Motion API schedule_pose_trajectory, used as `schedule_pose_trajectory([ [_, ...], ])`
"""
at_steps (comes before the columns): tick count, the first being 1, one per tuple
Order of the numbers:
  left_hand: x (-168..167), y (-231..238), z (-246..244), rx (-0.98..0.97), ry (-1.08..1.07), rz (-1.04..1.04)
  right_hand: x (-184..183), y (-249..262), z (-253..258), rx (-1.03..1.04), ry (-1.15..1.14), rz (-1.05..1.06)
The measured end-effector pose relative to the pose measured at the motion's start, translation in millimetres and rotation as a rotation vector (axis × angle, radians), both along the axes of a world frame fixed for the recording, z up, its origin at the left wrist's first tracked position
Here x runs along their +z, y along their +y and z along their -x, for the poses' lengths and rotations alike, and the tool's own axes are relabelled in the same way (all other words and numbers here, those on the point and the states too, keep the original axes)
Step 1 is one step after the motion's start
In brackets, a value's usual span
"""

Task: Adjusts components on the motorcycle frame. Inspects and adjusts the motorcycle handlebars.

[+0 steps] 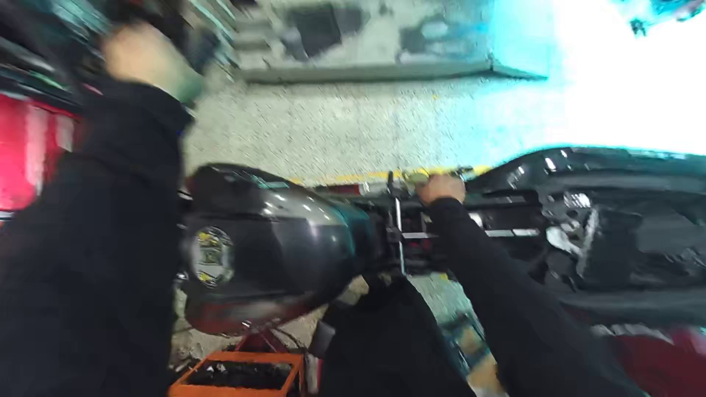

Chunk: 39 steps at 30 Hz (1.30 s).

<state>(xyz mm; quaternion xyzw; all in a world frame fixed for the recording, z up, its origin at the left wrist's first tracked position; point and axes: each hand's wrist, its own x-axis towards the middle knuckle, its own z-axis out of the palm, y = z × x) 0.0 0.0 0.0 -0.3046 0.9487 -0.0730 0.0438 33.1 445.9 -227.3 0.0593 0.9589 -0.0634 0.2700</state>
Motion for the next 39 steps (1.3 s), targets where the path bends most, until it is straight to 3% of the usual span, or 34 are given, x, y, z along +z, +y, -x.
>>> schedule_pose_trajectory([
  [5,14.6,15.8,-14.7,0.024,0.030,0.003,-6.9,3.4,0.7,0.002,0.045,0.011],
  [8,2.1,11.2,-19.6,-0.112,0.087,0.109,-14.4,6.9,1.4,-0.021,0.058,0.004],
  [10,-2.8,-2.6,-18.5,-0.161,0.126,0.064,-18.6,6.9,-0.5,-0.028,0.063,0.014],
  [17,19.5,-3.0,-11.0,0.051,-0.128,-0.132,-18.4,5.3,2.8,-0.032,0.053,-0.016],
  [24,14.6,10.5,-13.8,0.044,-0.091,0.005,-23.7,6.7,3.8,-0.005,0.053,-0.030],
  [29,-12.5,3.3,-19.5,-0.189,0.137,0.167,-26.7,6.2,6.6,-0.002,0.047,-0.036],
  [35,22.6,6.6,-12.5,0.036,-0.094,-0.050,-26.5,6.4,6.6,0.015,0.045,-0.066],
  [39,23.7,3.3,-11.2,0.033,-0.149,-0.082,-26.1,6.1,6.5,0.011,0.038,-0.064],
])
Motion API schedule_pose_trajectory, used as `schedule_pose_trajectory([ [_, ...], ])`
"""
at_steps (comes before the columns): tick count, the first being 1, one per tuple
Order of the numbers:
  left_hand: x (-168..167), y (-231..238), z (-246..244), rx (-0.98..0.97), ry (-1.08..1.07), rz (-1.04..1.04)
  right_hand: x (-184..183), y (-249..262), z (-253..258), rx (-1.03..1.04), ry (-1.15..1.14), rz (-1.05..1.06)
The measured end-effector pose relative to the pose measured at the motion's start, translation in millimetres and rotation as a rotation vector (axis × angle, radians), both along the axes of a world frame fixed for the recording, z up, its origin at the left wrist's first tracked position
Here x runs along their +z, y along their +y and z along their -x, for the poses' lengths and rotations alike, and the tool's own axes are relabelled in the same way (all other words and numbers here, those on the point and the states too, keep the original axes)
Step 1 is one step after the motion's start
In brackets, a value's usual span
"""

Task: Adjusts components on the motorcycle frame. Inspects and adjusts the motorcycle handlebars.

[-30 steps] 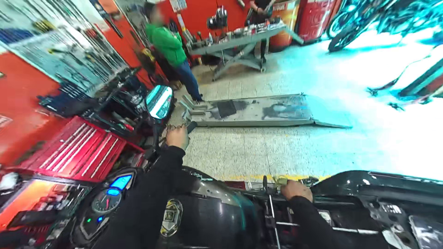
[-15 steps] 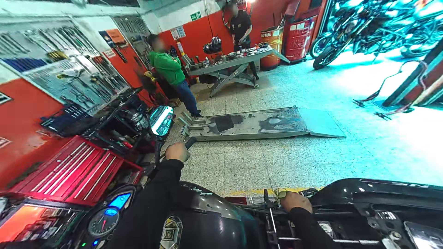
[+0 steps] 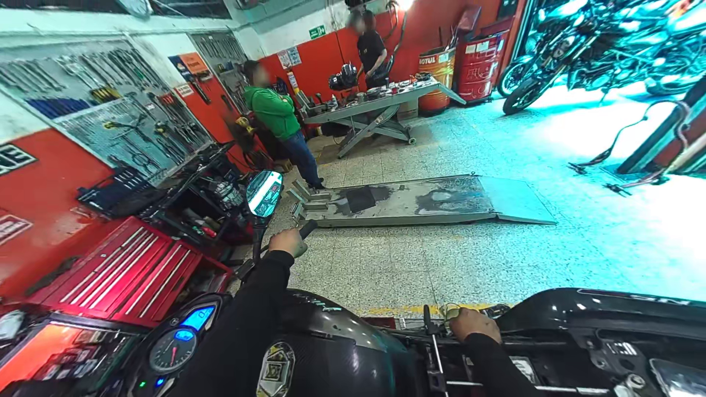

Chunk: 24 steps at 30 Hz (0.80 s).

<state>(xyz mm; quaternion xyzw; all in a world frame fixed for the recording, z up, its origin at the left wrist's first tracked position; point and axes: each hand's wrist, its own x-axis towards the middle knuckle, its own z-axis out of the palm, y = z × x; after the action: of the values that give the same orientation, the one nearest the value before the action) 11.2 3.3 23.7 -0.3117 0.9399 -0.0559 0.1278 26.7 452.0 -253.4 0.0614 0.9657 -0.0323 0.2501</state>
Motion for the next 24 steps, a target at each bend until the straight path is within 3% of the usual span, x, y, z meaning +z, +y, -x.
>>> schedule_pose_trajectory([
  [8,-21.1,11.0,-6.7,-0.084,0.170,0.248,0.1,0.0,0.4,-0.006,0.018,-0.007],
  [11,-32.0,2.5,-7.5,-0.157,0.293,0.220,-0.9,-0.5,0.5,0.002,0.018,0.000],
  [16,-16.1,88.9,-60.1,-0.283,0.280,-0.188,5.6,1.0,-2.6,-0.006,0.028,0.050],
  [19,-27.7,148.3,-107.3,-0.408,0.272,-0.470,4.7,-0.8,-2.6,-0.007,0.026,0.035],
  [21,-49.4,159.9,-124.5,-0.421,0.283,-0.572,5.1,-1.8,-2.4,-0.009,0.025,0.018],
  [24,-78.0,139.3,-126.3,-0.294,0.248,-0.654,9.4,-2.9,-1.9,0.000,0.033,0.009],
])
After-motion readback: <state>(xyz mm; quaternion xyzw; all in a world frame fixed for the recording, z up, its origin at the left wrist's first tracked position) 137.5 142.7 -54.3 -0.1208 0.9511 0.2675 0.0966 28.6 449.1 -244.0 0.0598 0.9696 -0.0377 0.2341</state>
